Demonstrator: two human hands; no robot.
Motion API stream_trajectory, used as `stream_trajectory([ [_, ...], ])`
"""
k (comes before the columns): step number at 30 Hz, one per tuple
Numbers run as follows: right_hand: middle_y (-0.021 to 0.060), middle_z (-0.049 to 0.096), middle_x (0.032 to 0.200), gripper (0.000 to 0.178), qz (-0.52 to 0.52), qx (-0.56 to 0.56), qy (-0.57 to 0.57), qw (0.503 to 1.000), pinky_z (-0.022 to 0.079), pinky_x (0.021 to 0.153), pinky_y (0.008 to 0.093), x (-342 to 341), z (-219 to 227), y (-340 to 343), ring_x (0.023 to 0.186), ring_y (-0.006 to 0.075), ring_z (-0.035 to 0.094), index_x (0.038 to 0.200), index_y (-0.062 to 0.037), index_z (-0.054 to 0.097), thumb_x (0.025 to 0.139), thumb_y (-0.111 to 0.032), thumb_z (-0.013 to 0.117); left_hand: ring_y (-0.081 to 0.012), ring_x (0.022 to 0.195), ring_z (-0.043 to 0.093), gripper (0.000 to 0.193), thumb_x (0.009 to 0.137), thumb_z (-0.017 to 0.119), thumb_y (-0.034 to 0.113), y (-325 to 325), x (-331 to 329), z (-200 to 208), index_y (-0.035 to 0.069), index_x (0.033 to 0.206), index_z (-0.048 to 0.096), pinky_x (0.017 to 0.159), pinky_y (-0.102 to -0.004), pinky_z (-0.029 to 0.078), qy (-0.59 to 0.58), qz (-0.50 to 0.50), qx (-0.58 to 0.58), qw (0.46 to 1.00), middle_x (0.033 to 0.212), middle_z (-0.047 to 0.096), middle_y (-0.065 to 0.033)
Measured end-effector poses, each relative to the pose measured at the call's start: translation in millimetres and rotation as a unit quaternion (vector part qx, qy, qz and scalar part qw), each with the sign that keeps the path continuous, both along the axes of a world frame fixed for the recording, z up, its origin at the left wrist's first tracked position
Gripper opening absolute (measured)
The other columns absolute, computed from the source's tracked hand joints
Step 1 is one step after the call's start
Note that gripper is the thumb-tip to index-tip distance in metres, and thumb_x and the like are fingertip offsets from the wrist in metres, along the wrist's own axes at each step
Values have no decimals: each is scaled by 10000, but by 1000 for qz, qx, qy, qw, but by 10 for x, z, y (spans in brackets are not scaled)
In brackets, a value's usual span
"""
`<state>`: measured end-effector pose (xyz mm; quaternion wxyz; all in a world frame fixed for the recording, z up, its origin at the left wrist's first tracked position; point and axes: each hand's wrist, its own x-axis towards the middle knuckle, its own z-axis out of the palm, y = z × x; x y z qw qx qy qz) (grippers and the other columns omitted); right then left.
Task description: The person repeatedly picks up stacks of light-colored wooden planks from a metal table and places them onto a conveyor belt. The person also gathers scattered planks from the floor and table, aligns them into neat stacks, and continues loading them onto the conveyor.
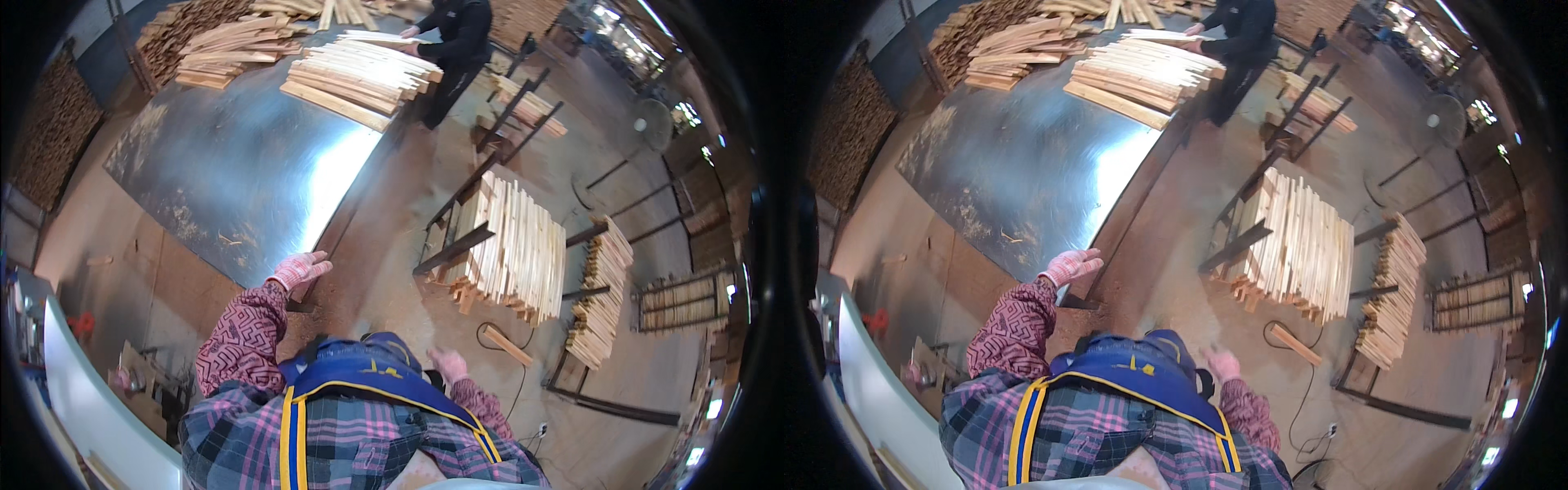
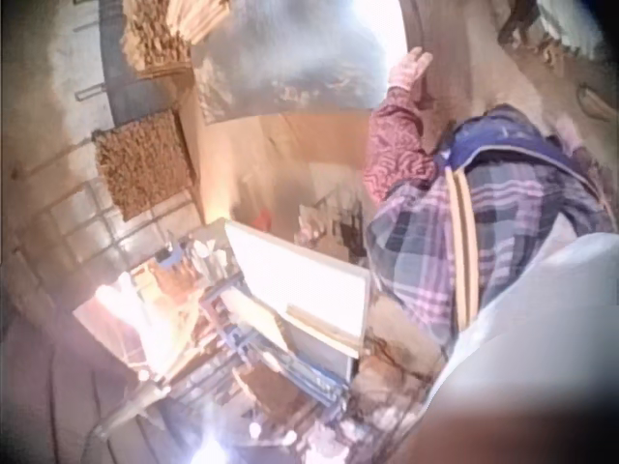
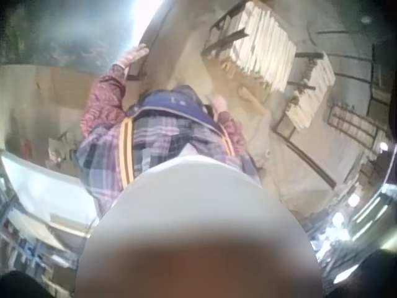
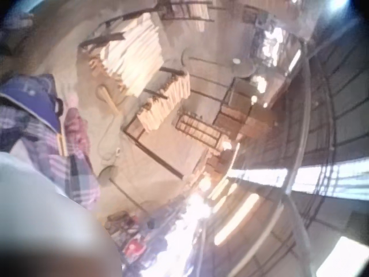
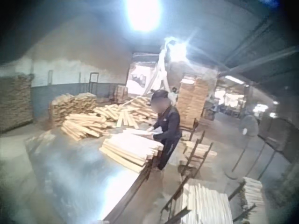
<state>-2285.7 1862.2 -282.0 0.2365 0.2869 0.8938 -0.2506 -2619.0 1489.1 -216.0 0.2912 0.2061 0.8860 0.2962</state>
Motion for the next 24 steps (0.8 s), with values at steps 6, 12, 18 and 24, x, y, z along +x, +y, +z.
stream_trajectory([
  [6, 209, 645, 1293, 677, 38, -120, 144, 982, 459, 1021, 388, -2785, 875, 769, 1225, 342, 600, 1451, -81, 497, 920, -476, 638, -337, 1235, 588, 701, 955, 511, 578, 386, -968, 363, 107, 1472, 473, 1029, -388, 456, -20, 107, -79, 991, 1335, 614, -207],
  [12, 208, 601, 1356, 742, 43, -215, 134, 966, 419, 1081, 407, -4646, 837, 1197, 1275, 356, 560, 1483, -113, 457, 907, -549, 626, -382, 1320, 504, 738, 927, 515, 569, 599, -2730, -501, 70, 1467, 449, 1085, -447, 405, 144, 66, -124, 979, 1409, 536, -248],
  [18, 222, 584, 1371, 736, 69, -113, 28, 991, 433, 1061, 407, -5012, 484, 1811, 1276, 361, 556, 1449, -46, 483, 925, -553, 584, -481, 1185, 551, 784, 887, 554, 583, 1837, -4438, -489, 20, 1417, 426, 1014, -527, 430, -3, 442, 28, 896, 1251, 590, -324],
  [24, 204, 599, 1365, 717, -109, -281, 4, 954, 456, 1029, 370, -6223, 1021, 2266, 1242, 327, 590, 1456, -11, 463, 935, -474, 631, -452, 1382, 302, 1009, 834, 564, 688, 2725, -5653, -394, 35, 1524, 223, 1136, -567, 203, 25, 596, -135, 791, 1488, 352, -277],
])
